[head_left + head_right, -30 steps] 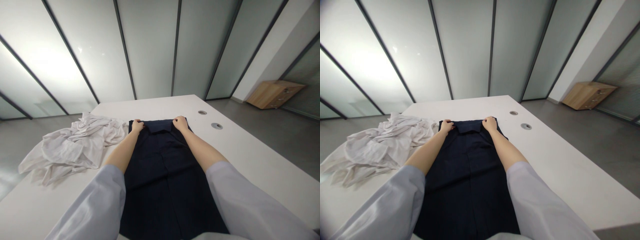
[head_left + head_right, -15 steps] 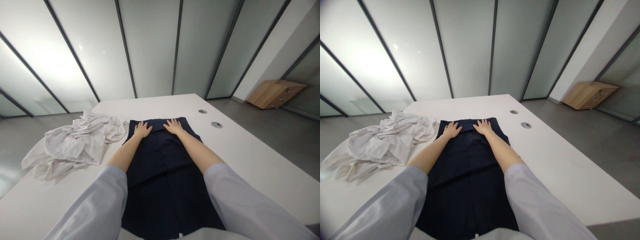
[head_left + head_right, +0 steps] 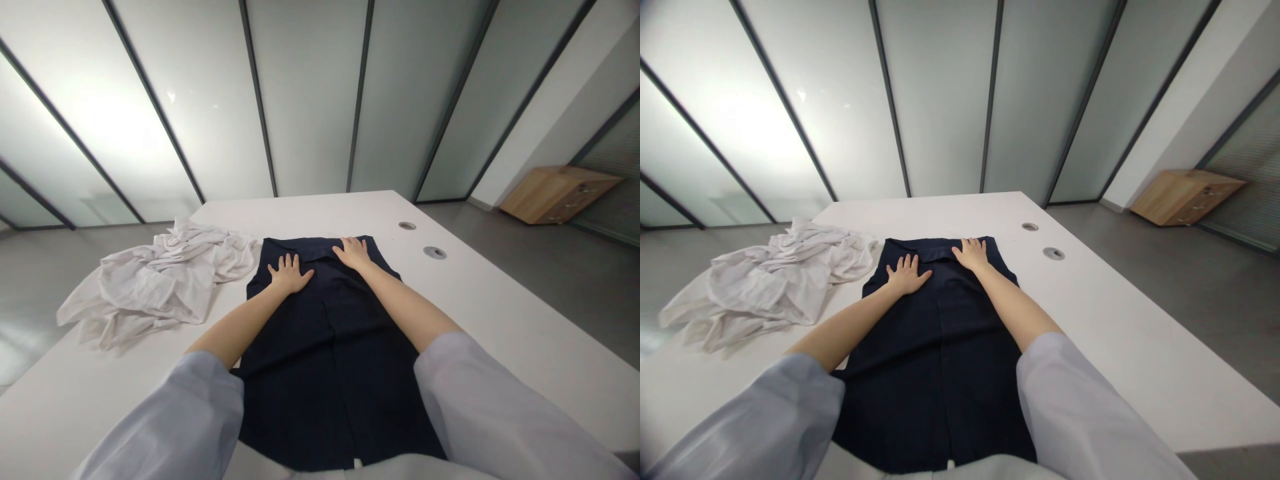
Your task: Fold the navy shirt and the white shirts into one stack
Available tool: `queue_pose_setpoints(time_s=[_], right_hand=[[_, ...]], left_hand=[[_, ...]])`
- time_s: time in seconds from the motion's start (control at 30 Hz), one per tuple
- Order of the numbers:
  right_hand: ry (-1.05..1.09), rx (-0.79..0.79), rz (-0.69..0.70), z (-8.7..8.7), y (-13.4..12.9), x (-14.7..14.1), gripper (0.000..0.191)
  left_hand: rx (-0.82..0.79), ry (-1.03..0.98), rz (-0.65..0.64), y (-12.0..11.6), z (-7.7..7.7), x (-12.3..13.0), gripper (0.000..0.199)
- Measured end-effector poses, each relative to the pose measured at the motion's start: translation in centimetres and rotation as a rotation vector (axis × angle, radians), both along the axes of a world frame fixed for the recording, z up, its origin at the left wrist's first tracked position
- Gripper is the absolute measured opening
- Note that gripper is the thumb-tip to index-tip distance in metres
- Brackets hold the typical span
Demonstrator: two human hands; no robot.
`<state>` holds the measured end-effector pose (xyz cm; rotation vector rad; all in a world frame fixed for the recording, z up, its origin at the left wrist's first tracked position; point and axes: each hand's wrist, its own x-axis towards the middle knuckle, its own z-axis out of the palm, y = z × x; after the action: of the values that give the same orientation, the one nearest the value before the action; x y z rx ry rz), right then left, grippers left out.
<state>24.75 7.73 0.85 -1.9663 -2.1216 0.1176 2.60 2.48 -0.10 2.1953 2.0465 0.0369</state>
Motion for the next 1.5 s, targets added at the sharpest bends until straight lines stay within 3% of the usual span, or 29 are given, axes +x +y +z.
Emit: queue_pose_setpoints(time_s=[0.2,0.4,0.57,0.8,0.93,1.07,1.27,1.4,1.5], right_hand=[[-0.045,-0.123,0.117,1.2,-3.9,0.8,0.071],[-0.065,-0.244,0.019,-1.1,-7.1,-1.0,0.084],[-0.071,-0.201,-0.002,-1.5,-4.9,-1.5,0.088],[-0.073,-0.215,0.021,-1.0,-0.8,-1.1,0.088],[-0.07,-0.238,0.055,-0.4,0.6,-0.3,0.087],[-0.057,-0.241,0.07,-0.1,2.0,2.3,0.077],[-0.129,-0.152,0.022,-1.3,3.2,6.5,0.069],[-0.129,-0.122,0.034,-1.7,3.0,6.3,0.064],[-0.147,-0.087,0.132,-1.2,2.5,4.9,0.06]], left_hand=[[0.005,-0.01,0.007,2.6,0.5,-0.3,0.088],[0.136,-0.05,0.001,3.6,1.2,-0.7,0.08],[0.253,0.019,-0.012,2.0,1.7,-0.3,0.064],[-0.023,0.055,0.075,0.1,1.5,-0.2,0.083],[-0.036,0.054,0.062,1.1,1.0,-0.9,0.092],[-0.011,0.058,-0.004,3.0,0.7,-2.0,0.093],[0.021,0.052,-0.079,4.6,0.3,-3.3,0.091],[0.047,0.06,-0.083,4.2,0.1,-3.3,0.088],[0.083,0.06,-0.071,3.6,0.1,-3.0,0.084]])
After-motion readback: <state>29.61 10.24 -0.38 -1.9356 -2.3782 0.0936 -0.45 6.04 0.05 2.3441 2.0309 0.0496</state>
